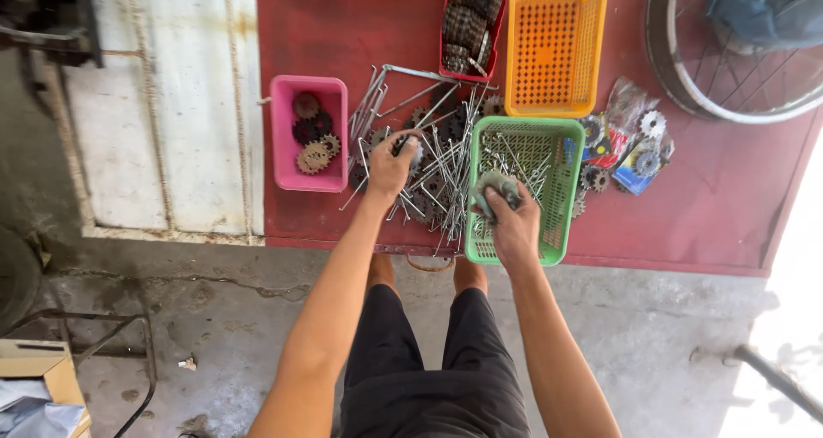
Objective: The person cleans several small mechanical parts, including gears and a sprocket, using a cloth. They wipe each part individually and place them into a pink container on the table.
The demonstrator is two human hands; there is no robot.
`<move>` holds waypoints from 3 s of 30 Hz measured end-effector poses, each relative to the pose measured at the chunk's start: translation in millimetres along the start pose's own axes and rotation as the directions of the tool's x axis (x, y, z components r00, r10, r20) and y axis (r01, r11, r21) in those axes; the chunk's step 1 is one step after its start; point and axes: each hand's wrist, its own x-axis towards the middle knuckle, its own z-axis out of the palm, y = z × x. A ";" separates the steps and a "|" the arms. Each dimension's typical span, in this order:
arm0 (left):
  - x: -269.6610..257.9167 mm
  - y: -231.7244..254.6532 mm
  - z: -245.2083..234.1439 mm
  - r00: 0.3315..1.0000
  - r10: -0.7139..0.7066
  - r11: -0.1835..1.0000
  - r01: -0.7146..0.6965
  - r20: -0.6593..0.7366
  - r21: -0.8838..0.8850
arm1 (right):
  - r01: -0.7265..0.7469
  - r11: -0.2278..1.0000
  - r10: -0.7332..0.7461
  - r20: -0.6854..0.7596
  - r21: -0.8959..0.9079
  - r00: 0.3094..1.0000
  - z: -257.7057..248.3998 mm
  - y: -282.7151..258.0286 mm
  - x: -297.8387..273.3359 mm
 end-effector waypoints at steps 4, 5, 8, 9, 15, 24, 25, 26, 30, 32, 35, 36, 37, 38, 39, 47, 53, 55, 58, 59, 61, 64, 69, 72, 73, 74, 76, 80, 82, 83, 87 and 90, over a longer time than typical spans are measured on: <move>-51.6 122.3 31.4 0.992 -0.127 0.805 0.093 -0.017 -0.587 | 0.191 0.878 -0.140 0.146 -0.439 0.979 14.2 -116.3 -66.6; -71.3 148.0 35.2 0.989 -0.117 0.691 0.145 0.089 -0.708 | 0.307 0.804 -0.226 0.217 -0.510 0.950 18.8 -139.0 -83.2; -130.7 220.3 46.6 0.967 -0.063 0.484 0.245 0.246 -0.840 | 0.575 0.608 -0.439 0.371 -0.547 0.818 28.0 -196.2 -119.2; -154.7 240.1 51.8 0.952 -0.075 0.390 0.302 0.296 -0.870 | 0.682 0.497 -0.523 0.442 -0.537 0.729 27.6 -212.9 -130.9; -230.3 291.0 83.8 0.962 0.164 0.429 0.129 0.218 -0.894 | 0.855 0.245 -0.516 0.686 -0.456 0.514 45.3 -274.5 -165.8; -247.5 370.0 27.7 0.875 0.449 0.326 0.025 0.178 -0.945 | 0.928 -0.096 -0.550 0.796 -0.361 0.253 102.9 -262.1 -216.5; -243.4 368.0 20.1 0.871 0.454 0.328 0.033 0.188 -0.944 | 0.924 -0.101 -0.557 0.791 -0.369 0.254 109.4 -269.9 -213.1; -238.8 365.1 12.4 0.849 0.480 0.286 0.088 0.223 -0.954 | 0.912 -0.080 -0.585 0.759 -0.403 0.284 115.7 -276.9 -209.4; -244.3 381.5 -18.3 0.824 0.521 0.402 -0.005 0.224 -0.916 | 0.910 -0.171 -0.560 0.797 -0.377 0.225 159.0 -250.0 -239.3; -246.7 387.7 -30.1 0.818 0.519 0.394 0.028 0.248 -0.919 | 0.914 -0.136 -0.564 0.788 -0.383 0.246 171.1 -262.7 -257.6; -240.5 385.1 -43.8 0.813 0.507 0.387 0.081 0.286 -0.918 | 0.896 -0.102 -0.611 0.738 -0.432 0.286 180.0 -274.5 -264.4; -239.0 382.1 -46.4 0.814 0.496 0.384 0.106 0.302 -0.917 | 0.871 -0.104 -0.651 0.695 -0.480 0.305 179.7 -278.0 -264.6; -241.4 384.4 -53.0 0.811 0.499 0.386 0.109 0.307 -0.916 | 0.869 -0.106 -0.655 0.692 -0.483 0.305 183.5 -268.7 -267.9; -243.6 386.7 -58.6 0.813 0.503 0.403 0.077 0.292 -0.912 | 0.888 -0.113 -0.591 0.749 -0.445 0.300 186.5 -260.0 -270.8; -244.9 389.8 -62.0 0.815 0.510 0.419 0.046 0.277 -0.907 | 0.906 -0.119 -0.524 0.800 -0.407 0.290 188.5 -252.9 -272.2; -233.8 365.3 -55.2 0.866 0.419 0.384 0.102 0.272 -0.918 | 0.893 -0.153 -0.573 0.774 -0.424 0.269 172.1 -230.1 -245.2; -242.6 371.9 -27.4 0.880 0.424 0.304 0.085 0.215 -0.949 | 0.918 -0.157 -0.540 0.810 -0.365 0.229 140.0 -246.6 -256.4; -247.9 371.1 -11.0 0.856 0.467 0.252 0.113 0.223 -0.961 | 0.948 -0.122 -0.509 0.839 -0.293 0.193 125.7 -260.3 -257.9; -255.8 373.9 19.8 0.901 0.413 0.242 0.030 0.131 -0.970 | 0.921 -0.058 -0.599 0.752 -0.385 0.276 103.4 -281.5 -242.1; -253.6 367.9 28.5 0.923 0.369 0.274 0.002 0.107 -0.962 | 0.936 -0.074 -0.582 0.777 -0.343 0.238 96.5 -274.4 -242.9; -252.8 360.9 42.3 0.946 0.319 0.301 -0.038 0.063 -0.953 | 0.954 -0.083 -0.555 0.809 -0.287 0.195 78.8 -275.0 -240.1; -249.5 351.4 53.3 0.998 0.060 0.255 -0.020 -0.005 -0.967 | 0.956 0.069 -0.576 0.771 -0.286 0.273 53.7 -299.8 -227.2; -265.8 334.1 54.7 0.982 -0.017 0.527 -0.149 -0.186 -0.837 | 0.891 0.374 -0.649 0.615 -0.256 0.449 36.8 -309.8 -238.7; -259.1 309.8 41.1 0.972 -0.063 0.556 -0.152 -0.224 -0.817 | 0.823 0.535 -0.575 0.632 -0.190 0.519 38.8 -299.5 -253.5; -265.6 318.2 42.2 0.973 -0.067 0.555 -0.149 -0.222 -0.818 | 0.822 0.536 -0.573 0.632 -0.194 0.523 40.0 -298.3 -256.6; -272.3 326.2 42.1 0.978 -0.036 0.516 -0.159 -0.207 -0.842 | 0.830 0.523 -0.579 0.634 -0.192 0.512 41.9 -296.1 -260.0; -282.3 338.4 36.7 0.985 -0.002 0.483 -0.152 -0.174 -0.862 | 0.838 0.509 -0.596 0.621 -0.197 0.509 52.2 -293.9 -266.2; -295.8 354.9 17.5 0.962 0.265 0.421 -0.055 0.065 -0.905 | 0.915 0.317 -0.664 0.630 -0.249 0.402 84.7 -295.2 -266.3; -297.3 359.1 6.4 0.951 0.281 0.432 -0.005 0.129 -0.902 | 0.932 0.229 -0.690 0.629 -0.281 0.359 106.2 -288.3 -267.5; -296.3 359.4 1.7 0.951 0.286 0.398 -0.007 0.117 -0.917 | 0.946 0.148 -0.658 0.685 -0.289 0.313 117.9 -281.6 -270.8; -299.9 372.8 -32.6 0.934 0.347 0.463 -0.089 0.088 -0.882 | 0.973 0.093 -0.489 0.842 -0.210 0.228 155.6 -252.6 -291.7; -291.6 371.6 -47.6 0.947 0.301 0.231 0.044 0.115 -0.972 | 0.901 0.040 -0.605 0.707 -0.431 0.365 172.3 -265.2 -283.6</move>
